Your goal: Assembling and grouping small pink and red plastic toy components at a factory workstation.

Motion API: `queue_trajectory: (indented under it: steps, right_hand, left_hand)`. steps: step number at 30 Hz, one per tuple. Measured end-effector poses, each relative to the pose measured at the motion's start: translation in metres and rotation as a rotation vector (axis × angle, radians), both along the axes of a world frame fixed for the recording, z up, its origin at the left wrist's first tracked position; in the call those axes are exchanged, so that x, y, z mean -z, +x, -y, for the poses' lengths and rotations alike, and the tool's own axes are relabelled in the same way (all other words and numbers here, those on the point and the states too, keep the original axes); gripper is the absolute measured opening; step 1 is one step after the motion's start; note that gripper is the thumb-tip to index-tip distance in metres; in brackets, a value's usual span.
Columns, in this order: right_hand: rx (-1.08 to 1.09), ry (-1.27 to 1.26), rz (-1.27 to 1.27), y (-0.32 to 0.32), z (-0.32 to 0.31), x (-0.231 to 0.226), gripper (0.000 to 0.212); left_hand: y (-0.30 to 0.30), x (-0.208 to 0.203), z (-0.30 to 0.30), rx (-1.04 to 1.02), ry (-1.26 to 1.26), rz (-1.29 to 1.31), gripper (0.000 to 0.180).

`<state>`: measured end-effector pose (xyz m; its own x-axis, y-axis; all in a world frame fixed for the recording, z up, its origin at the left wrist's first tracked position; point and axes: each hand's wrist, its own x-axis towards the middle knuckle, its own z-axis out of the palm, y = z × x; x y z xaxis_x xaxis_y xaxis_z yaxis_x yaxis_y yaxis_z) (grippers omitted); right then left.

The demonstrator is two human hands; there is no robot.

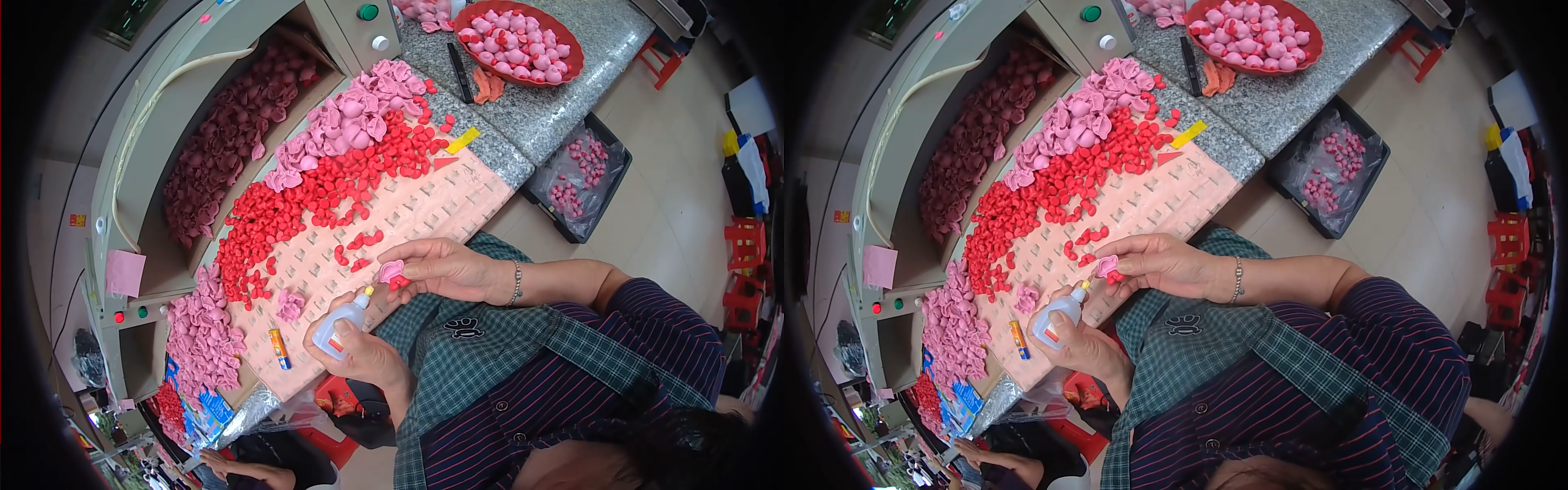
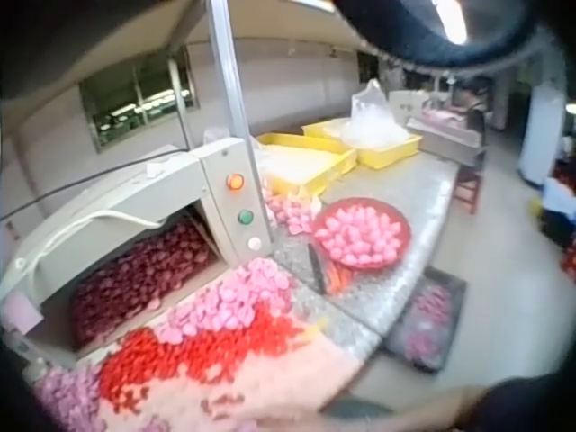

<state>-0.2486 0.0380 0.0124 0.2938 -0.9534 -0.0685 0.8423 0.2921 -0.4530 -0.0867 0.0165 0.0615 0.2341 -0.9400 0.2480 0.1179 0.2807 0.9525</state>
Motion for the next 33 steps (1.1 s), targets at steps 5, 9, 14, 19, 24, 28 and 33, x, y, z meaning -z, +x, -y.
queue_trajectory:
  steps: [5,9,14,19,24,28,33]
  right_hand:
    - [0.0,0.019,-0.009,0.0018,-0.0001,-0.0001,0.045]
    - [0.003,0.015,-0.008,0.0016,-0.0004,0.0016,0.045]
    - [0.019,-0.003,-0.009,0.0008,-0.0002,-0.0001,0.043]
    - [0.019,0.009,-0.008,0.0002,-0.0001,-0.0006,0.042]
    - [0.022,0.006,-0.01,0.0003,-0.0004,0.0006,0.041]
    - [0.024,0.004,-0.014,0.001,-0.0003,-0.0002,0.041]
    - [0.019,0.019,-0.022,0.0006,-0.0008,-0.0015,0.042]
  left_hand:
    - [-0.0021,-0.0025,-0.0006,-0.009,-0.023,0.008,0.035]
    - [-0.0017,0.0007,-0.0001,-0.014,-0.04,0.036,0.033]
    - [-0.0025,-0.0011,-0.0021,-0.033,-0.042,0.056,0.032]
    - [-0.0041,-0.0029,-0.0031,-0.032,-0.047,0.053,0.029]
    - [-0.0049,-0.0044,-0.0047,-0.036,-0.03,0.077,0.027]
    - [-0.0034,-0.0045,-0.0054,-0.034,-0.042,0.103,0.027]
    - [-0.0044,-0.0034,-0.007,-0.019,-0.05,0.088,0.026]
